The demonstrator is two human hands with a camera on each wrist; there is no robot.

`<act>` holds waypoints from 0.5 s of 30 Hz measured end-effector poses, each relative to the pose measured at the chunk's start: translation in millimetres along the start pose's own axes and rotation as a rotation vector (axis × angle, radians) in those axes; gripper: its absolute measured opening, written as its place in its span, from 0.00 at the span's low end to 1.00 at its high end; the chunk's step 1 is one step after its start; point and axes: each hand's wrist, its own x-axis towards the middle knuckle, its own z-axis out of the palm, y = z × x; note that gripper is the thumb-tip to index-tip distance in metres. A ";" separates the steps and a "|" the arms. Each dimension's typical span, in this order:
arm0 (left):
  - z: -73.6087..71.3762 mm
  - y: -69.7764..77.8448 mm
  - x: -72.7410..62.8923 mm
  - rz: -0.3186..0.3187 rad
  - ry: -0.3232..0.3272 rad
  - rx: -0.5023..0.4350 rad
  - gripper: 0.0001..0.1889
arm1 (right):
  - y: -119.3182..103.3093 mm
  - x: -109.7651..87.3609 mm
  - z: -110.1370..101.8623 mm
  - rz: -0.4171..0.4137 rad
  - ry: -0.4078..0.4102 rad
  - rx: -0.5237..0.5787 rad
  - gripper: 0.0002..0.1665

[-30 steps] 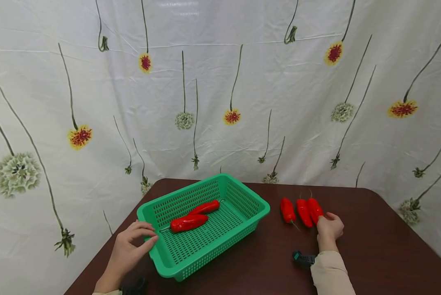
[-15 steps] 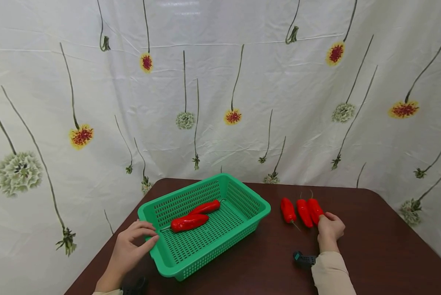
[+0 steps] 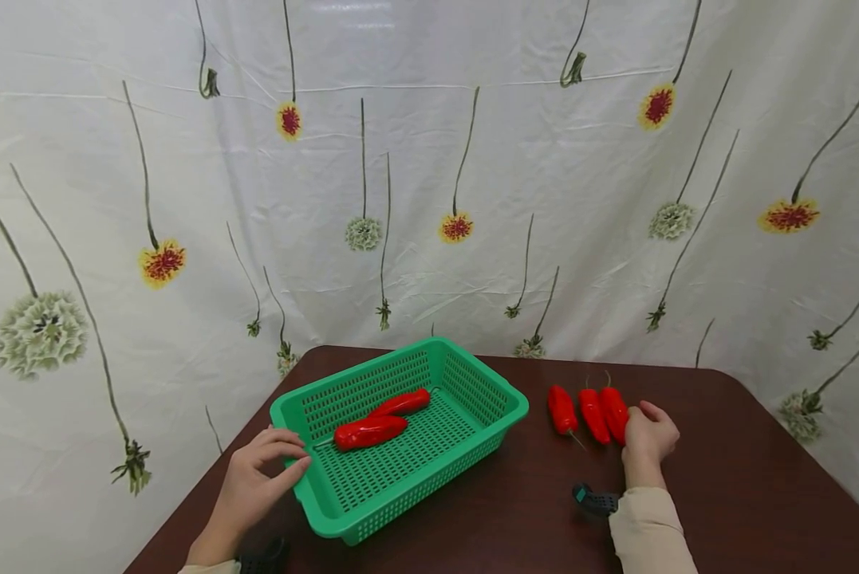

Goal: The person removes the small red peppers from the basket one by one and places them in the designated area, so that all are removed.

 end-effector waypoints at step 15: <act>-0.7 0.5 0.0 -0.007 -0.005 0.004 0.17 | -38.8 -35.3 21.1 -0.140 -0.234 0.046 0.19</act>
